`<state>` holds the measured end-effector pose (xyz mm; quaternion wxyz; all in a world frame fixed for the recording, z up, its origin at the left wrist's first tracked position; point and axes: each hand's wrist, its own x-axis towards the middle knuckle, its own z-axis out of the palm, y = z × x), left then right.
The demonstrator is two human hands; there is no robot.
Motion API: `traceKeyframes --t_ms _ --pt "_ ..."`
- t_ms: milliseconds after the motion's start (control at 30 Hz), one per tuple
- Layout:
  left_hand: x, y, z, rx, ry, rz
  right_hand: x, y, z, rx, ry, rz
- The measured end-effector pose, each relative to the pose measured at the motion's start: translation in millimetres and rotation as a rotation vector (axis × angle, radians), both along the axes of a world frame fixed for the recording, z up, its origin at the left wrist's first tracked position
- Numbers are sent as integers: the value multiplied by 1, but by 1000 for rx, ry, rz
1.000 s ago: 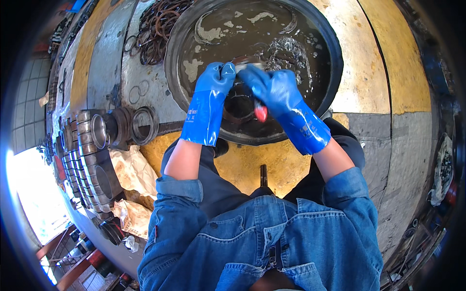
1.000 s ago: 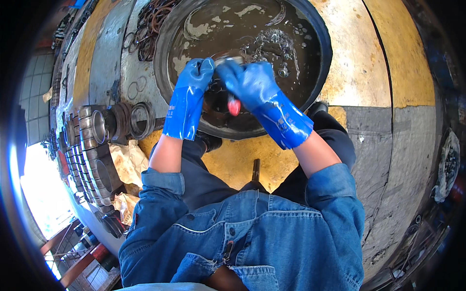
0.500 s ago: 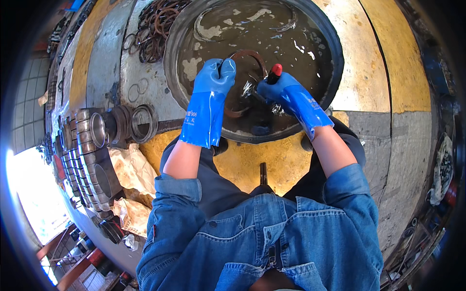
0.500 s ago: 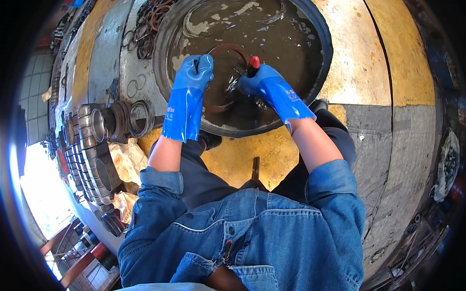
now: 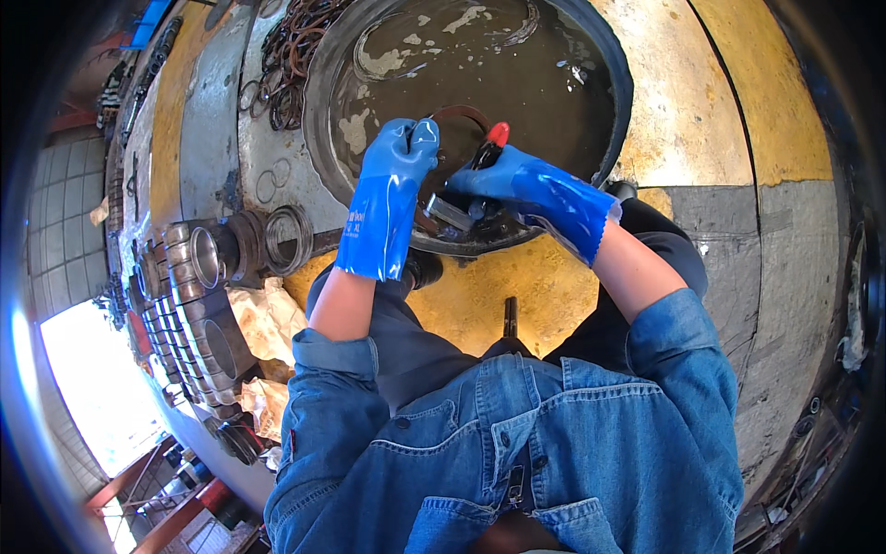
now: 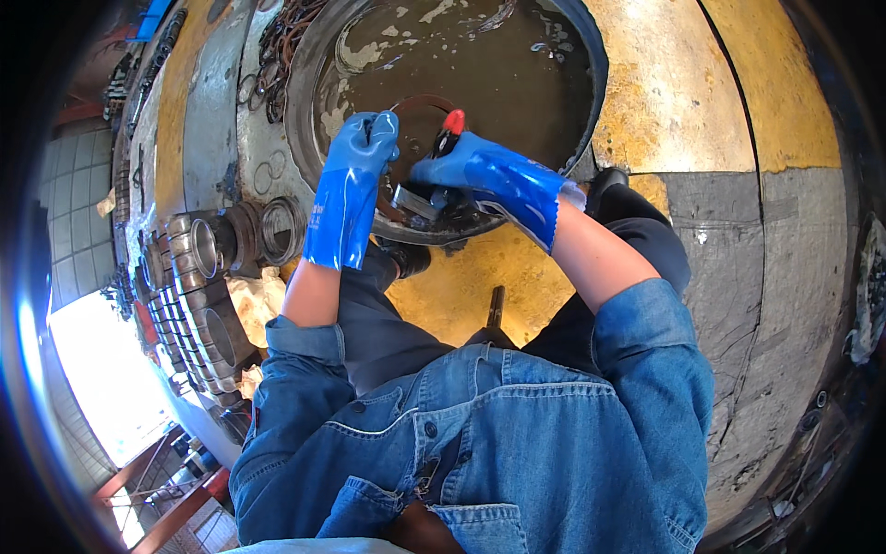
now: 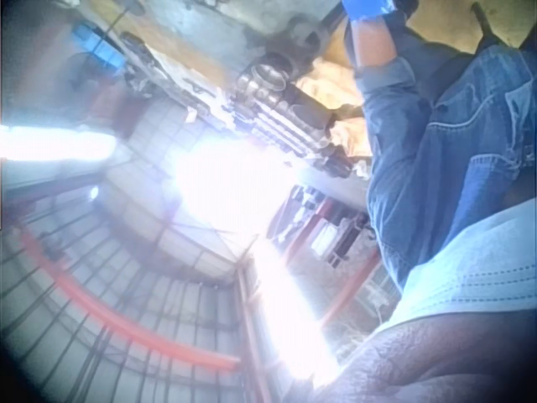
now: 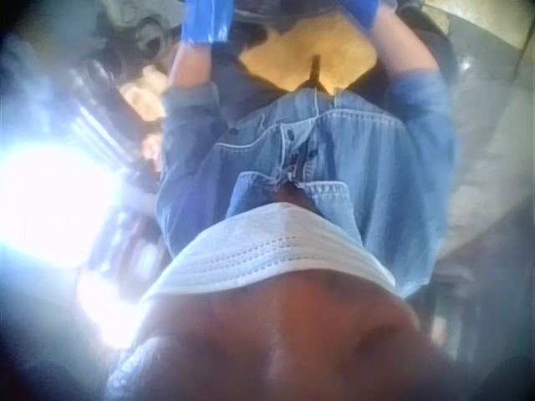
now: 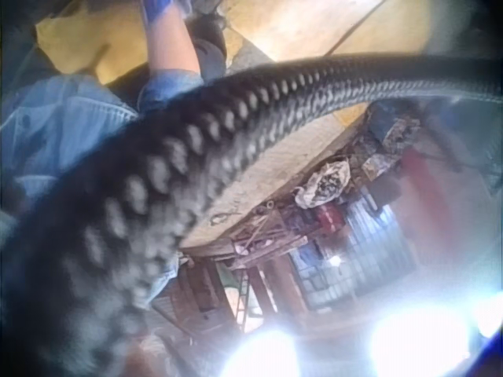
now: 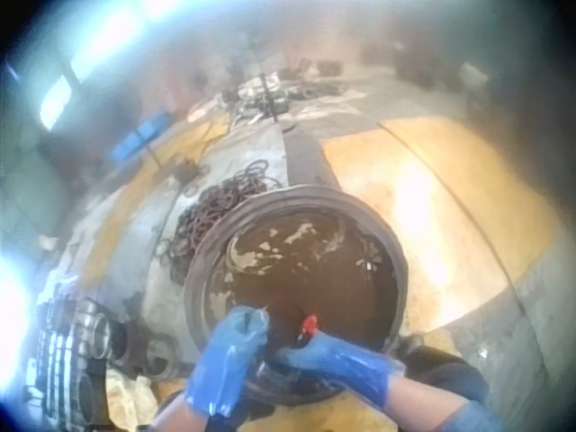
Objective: The person cleans a large metal ring and several smaller components in a basin of dark fluid using a brush.
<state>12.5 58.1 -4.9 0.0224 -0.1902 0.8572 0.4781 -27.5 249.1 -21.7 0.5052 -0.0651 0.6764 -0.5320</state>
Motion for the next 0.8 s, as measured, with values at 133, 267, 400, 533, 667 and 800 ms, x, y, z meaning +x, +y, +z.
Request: traceKeyframes --t_ms 133,267,400,533,667,800 --pt "-22 11 29 -67 -229 -251 9 13 -2 204 385 231" --pt "-61 19 30 -219 -479 -470 19 19 13 382 617 339" --pt "-58 9 14 -39 -504 -416 23 20 -3 387 782 544" --pt "-10 5 23 326 -420 -198 23 36 -7 281 615 317" --pt "61 24 5 424 -162 -75 14 42 -16 114 363 201" --pt "97 40 -30 330 61 116 12 50 14 -85 -38 53"
